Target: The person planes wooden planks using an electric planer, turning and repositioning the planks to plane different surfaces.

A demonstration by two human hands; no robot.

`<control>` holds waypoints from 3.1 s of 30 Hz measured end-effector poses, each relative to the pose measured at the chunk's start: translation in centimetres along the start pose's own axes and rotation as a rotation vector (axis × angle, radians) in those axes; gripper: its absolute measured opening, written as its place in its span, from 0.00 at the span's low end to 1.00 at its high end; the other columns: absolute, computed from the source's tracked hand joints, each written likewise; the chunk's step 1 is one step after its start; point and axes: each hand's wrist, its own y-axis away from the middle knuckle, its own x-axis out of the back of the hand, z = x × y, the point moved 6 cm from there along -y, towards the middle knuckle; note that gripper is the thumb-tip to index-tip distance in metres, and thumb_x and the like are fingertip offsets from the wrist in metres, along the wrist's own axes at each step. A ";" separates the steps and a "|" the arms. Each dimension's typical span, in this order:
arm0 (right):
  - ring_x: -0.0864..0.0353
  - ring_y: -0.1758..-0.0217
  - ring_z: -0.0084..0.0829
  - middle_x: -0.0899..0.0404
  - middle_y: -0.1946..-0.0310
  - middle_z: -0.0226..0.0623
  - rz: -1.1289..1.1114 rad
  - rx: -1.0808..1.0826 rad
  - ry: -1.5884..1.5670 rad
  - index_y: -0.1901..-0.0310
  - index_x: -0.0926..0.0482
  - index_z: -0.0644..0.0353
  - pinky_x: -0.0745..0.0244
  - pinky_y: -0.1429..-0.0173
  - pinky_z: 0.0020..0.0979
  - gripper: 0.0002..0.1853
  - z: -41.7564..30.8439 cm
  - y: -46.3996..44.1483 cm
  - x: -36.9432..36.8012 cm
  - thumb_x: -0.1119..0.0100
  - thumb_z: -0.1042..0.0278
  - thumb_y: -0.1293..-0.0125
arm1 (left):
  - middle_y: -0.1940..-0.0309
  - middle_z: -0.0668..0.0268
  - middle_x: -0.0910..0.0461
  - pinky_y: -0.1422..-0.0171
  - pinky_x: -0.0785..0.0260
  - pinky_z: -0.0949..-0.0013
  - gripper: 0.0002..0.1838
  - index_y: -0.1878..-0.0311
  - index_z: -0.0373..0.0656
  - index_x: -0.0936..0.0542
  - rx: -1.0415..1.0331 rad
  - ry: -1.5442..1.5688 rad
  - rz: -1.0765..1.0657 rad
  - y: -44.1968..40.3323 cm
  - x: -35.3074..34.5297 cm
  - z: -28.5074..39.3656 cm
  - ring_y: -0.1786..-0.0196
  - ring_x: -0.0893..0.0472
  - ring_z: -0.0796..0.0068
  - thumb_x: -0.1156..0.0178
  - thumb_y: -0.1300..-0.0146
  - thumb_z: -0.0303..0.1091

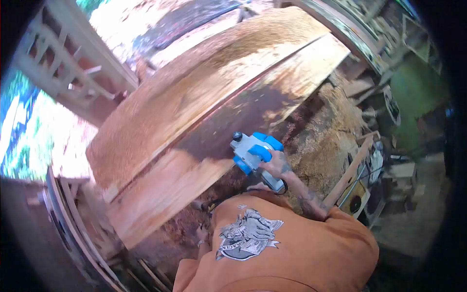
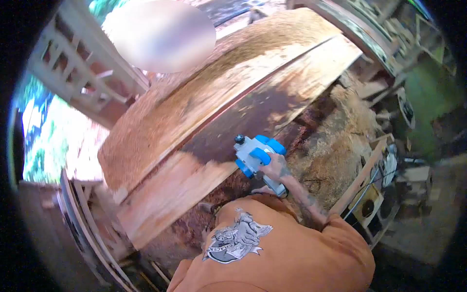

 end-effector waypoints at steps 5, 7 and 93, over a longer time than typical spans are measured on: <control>0.14 0.65 0.38 0.13 0.68 0.43 0.345 -0.197 -0.263 0.57 0.16 0.65 0.20 0.57 0.41 0.17 9.7 1.7 13.2 0.28 0.64 0.46 | 0.58 0.39 0.15 0.48 0.25 0.48 0.19 0.48 0.36 0.15 -0.174 -0.132 -0.124 -6.0 -8.5 11.8 0.53 0.14 0.42 0.45 0.27 0.42; 0.16 0.66 0.34 0.15 0.69 0.38 0.504 -0.283 -0.383 0.57 0.16 0.65 0.21 0.56 0.39 0.16 12.8 2.7 17.8 0.28 0.65 0.45 | 0.57 0.39 0.15 0.47 0.25 0.47 0.21 0.48 0.36 0.16 -0.238 -0.179 -0.274 -7.3 -11.9 17.0 0.52 0.14 0.41 0.45 0.27 0.46; 0.14 0.55 0.44 0.13 0.55 0.40 0.132 -0.777 -1.692 0.49 0.17 0.56 0.16 0.47 0.50 0.38 72.1 -65.6 48.3 0.56 0.24 0.32 | 0.54 0.45 0.14 0.40 0.26 0.46 0.22 0.53 0.42 0.12 0.475 0.112 0.164 10.7 -63.4 70.7 0.48 0.17 0.40 0.43 0.30 0.52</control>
